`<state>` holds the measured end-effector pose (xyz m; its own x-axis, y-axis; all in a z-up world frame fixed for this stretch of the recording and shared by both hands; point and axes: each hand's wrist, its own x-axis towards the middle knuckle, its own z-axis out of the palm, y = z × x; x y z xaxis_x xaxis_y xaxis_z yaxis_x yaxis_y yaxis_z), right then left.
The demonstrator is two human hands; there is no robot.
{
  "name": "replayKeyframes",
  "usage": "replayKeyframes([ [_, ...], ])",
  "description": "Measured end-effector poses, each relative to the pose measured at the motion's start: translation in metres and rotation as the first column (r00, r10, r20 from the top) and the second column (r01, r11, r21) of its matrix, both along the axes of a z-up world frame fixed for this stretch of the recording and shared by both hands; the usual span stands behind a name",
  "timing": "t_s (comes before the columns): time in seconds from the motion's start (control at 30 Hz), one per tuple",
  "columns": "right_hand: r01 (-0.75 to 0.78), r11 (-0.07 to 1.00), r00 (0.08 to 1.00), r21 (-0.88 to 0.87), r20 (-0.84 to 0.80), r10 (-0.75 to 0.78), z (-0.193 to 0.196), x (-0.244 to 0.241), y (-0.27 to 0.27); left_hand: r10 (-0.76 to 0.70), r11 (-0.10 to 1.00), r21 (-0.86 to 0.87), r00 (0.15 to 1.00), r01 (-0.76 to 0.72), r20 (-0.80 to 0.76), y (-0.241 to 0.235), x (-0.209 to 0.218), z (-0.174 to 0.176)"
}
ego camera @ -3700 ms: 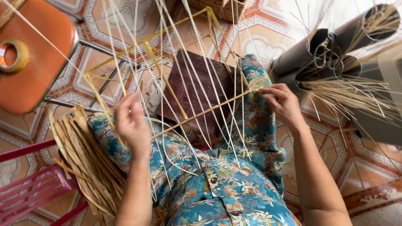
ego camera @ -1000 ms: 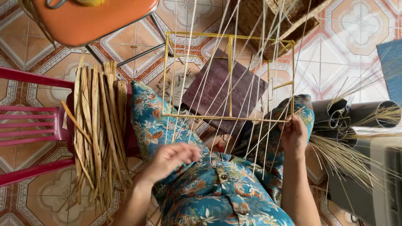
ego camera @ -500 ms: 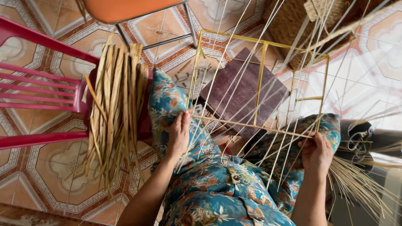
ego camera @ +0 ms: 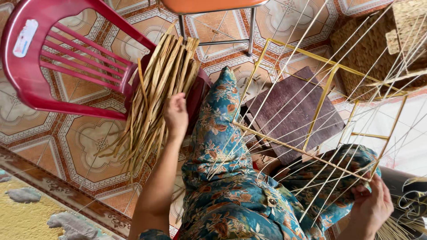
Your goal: The person sits on the floor and weaves dried palm leaves through a vertical wire frame to form a braided basket edge. They repeatedly pull new leaves through the frame and interlace them by hand, gradually extending the woven section.
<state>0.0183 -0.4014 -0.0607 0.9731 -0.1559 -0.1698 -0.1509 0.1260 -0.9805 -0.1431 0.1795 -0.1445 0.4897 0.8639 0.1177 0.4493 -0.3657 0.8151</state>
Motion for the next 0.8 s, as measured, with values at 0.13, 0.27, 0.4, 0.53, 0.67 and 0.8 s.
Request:
replayKeyframes([
  [0.13,0.044,0.990,0.996,-0.135,0.079,-0.034,0.008,0.000,-0.011,0.227,0.965,0.216,0.885,-0.149,-0.406,0.057,-0.029,-0.054],
  [0.27,-0.015,0.988,0.986,-0.155,0.164,0.041,0.016,0.001,-0.019,0.189,0.981,0.132,0.845,-0.142,-0.500,0.075,-0.038,-0.076],
  [0.4,0.015,0.937,0.963,-0.350,0.258,0.081,0.031,0.001,-0.031,0.098,0.940,-0.227,0.840,-0.253,-0.534,0.080,-0.042,-0.065],
  [0.53,0.233,0.442,0.843,-0.866,0.406,0.352,0.063,-0.009,-0.015,0.066,0.983,-0.163,0.987,-0.090,-0.143,0.085,-0.042,-0.017],
  [0.67,0.328,0.654,0.609,-0.681,0.682,0.405,0.109,0.003,0.073,-0.066,0.956,0.276,0.989,0.101,-0.134,0.061,-0.024,0.069],
  [0.8,0.189,0.666,0.460,-0.721,0.665,0.588,0.167,-0.014,0.177,-0.442,0.883,-0.296,0.860,0.365,-0.256,-0.009,-0.004,0.161],
])
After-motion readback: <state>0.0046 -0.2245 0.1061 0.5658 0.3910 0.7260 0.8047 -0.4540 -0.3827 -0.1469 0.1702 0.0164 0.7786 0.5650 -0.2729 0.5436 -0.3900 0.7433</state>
